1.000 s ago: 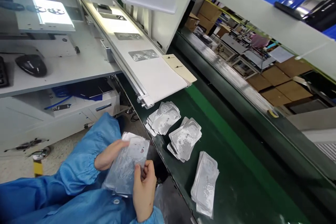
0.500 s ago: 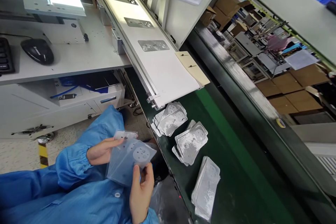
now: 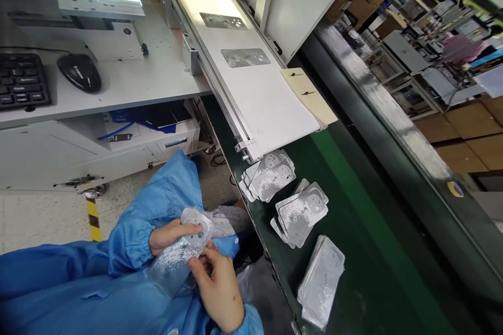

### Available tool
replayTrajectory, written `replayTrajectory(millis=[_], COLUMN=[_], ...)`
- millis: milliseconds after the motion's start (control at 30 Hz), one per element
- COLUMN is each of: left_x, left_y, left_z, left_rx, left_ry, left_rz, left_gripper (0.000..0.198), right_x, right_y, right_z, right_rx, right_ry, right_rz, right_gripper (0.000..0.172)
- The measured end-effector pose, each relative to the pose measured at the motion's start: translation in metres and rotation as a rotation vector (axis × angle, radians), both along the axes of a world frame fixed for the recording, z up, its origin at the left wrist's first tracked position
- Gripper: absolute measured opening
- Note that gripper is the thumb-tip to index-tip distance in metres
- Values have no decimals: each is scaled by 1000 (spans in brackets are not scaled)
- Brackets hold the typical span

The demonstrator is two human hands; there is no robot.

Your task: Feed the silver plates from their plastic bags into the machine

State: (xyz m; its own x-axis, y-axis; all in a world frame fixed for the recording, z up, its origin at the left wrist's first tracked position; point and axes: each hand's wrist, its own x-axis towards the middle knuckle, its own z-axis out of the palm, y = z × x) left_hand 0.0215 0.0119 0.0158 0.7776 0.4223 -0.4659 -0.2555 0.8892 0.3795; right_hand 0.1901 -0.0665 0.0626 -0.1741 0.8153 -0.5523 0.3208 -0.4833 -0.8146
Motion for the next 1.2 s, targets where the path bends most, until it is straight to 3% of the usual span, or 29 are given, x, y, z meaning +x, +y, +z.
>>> replayTrajectory(millis=[100,233,267,433,533,633,733,867,933,1000,1100,1200], left_x=[-3,-6,-6,-9,-13,-15,-14,-12,-11,-11,-11,-12], left_y=[-11,-20,-22,-22,-16,-9,-5,1,4,7,8,8], left_z=[-5,-3,-3,-7,-10,-9,-7,-6,-4,-2,-1,-5], left_rx=[-5,19,25,34,45,66,90,107,110,107,96,71], left_ry=[-2,-86,-107,-145,-166,-193,-184,-142,-133,-132,-119,-89], left_rz=[20,-19,-37,-90,-126,-149,-142,-124,-103,-76,-36,-5], left_gripper=[48,52,53,48,50,53,57,57,52,47,46,46], right_x=[18,28,26,10,11,16,20,36,55,79,108,116], right_y=[6,34,44,85,101,112,123,153,187,232,303,345], right_z=[11,26,30,48,50,51,68,124,152,168,168,153], right_rx=[-34,255,310,244,182,94,118,438,654,792,768,777], right_ry=[-50,-299,-308,-246,-206,-146,-220,-346,-372,-480,-686,-798], right_rz=[31,-199,-198,219,266,285,307,118,-82,-287,-455,-464], right_gripper=[59,45,39,22,25,39,46,39,35,37,38,39])
